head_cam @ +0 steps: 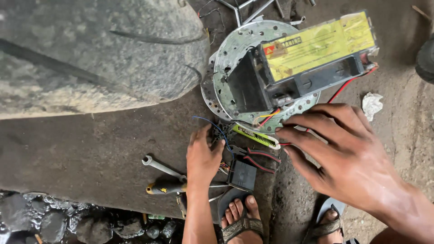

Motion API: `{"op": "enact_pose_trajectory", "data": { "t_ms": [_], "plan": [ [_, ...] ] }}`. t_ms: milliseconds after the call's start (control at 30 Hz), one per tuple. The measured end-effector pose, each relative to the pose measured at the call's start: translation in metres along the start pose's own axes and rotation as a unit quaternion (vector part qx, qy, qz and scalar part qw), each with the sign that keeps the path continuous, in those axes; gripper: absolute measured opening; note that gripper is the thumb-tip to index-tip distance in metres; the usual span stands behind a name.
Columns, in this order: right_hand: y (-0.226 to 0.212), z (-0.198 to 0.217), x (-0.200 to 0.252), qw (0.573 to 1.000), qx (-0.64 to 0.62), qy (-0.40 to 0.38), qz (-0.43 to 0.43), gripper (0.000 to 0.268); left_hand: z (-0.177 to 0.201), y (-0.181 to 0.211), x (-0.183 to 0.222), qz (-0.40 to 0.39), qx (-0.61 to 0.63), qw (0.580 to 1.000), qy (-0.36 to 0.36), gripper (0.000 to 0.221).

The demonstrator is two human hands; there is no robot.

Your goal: Repairing the electrical wiring and battery system of a motorcycle

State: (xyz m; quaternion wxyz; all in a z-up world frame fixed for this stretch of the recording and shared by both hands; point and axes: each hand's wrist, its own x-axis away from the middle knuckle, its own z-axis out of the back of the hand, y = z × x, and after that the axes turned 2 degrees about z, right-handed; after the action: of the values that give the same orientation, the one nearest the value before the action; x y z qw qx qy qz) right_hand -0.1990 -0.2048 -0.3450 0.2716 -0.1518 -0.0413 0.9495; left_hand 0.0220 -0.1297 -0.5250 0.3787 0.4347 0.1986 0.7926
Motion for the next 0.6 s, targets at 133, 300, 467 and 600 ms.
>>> {"op": "enact_pose_trajectory", "data": {
  "t_ms": [133,300,467,600],
  "plan": [
    [0.009,-0.012,0.004,0.998,0.064,-0.017,0.011,0.024,-0.014,-0.021,-0.012,-0.047,0.022,0.997,0.065,0.061],
    [0.009,-0.013,-0.003,0.997,0.058,0.002,0.044,0.009,-0.013,-0.027,-0.017,-0.011,0.149,0.988,0.036,0.045],
    [-0.001,-0.006,-0.007,1.000,0.003,-0.003,0.019,0.017,-0.016,-0.026,-0.006,-0.045,0.118,0.991,0.048,0.049],
    [-0.002,-0.008,-0.007,0.999,-0.042,0.013,0.011,0.023,-0.024,-0.012,0.008,-0.038,0.189,0.967,0.166,0.047]
  ]
}}
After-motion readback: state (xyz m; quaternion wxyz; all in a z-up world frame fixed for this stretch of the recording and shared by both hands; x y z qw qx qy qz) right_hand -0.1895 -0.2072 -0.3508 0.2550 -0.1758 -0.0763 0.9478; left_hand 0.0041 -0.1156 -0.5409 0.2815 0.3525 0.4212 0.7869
